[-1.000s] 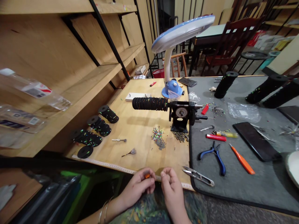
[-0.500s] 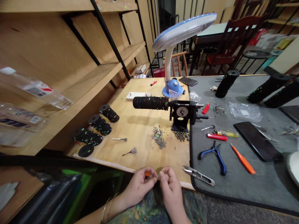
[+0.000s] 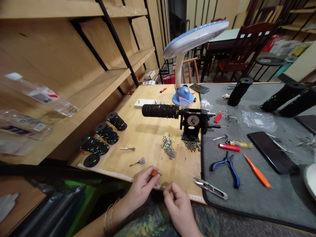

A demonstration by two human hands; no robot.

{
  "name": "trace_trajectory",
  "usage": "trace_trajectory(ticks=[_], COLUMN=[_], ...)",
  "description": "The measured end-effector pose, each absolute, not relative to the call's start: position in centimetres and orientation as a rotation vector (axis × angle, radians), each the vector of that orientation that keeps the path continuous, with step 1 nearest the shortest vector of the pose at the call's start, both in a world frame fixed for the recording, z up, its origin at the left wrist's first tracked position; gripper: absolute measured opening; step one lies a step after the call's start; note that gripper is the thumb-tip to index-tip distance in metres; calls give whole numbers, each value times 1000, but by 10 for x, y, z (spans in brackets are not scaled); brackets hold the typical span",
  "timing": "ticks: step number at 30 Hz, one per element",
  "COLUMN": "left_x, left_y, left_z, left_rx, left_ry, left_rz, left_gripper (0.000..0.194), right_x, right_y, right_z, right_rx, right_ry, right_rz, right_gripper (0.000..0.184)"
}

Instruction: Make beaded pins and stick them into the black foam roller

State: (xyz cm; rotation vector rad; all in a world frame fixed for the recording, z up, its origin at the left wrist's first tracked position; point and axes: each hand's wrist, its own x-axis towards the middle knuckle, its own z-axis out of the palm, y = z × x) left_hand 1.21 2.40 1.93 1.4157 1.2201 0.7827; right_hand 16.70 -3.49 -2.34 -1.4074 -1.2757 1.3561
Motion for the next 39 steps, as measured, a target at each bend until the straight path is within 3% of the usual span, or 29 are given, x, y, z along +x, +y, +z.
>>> trace_trajectory(ticks=[6, 11, 17, 27, 32, 35, 39], left_x=[13, -7, -15, 25, 22, 16, 11], left_y=[33, 49, 32, 17, 28, 30, 28], left_z=[20, 25, 16, 9, 14, 22, 35], left_rx=[896, 741, 799, 716, 956, 1161, 1435], left_ry=[1111, 1131, 1128, 1073, 1164, 1192, 1229], left_rz=[857, 1013, 812, 701, 802, 793, 748], left_gripper=[32, 36, 36, 39, 29, 21, 19], right_x=[169, 173, 164, 168, 168, 180, 191], right_y=[-37, -38, -39, -40, -40, -32, -16], right_z=[-24, -31, -28, -24, -18, -6, 13], right_rx=[-1400, -1361, -1343, -1368, -1423, -1454, -1393], right_ry=[-1208, -1031, -814, -1087, -1165, -1291, -1312], right_rz=[1288, 1359, 1323, 1226, 1148, 1067, 1133], right_gripper=[20, 27, 32, 36, 37, 29, 45])
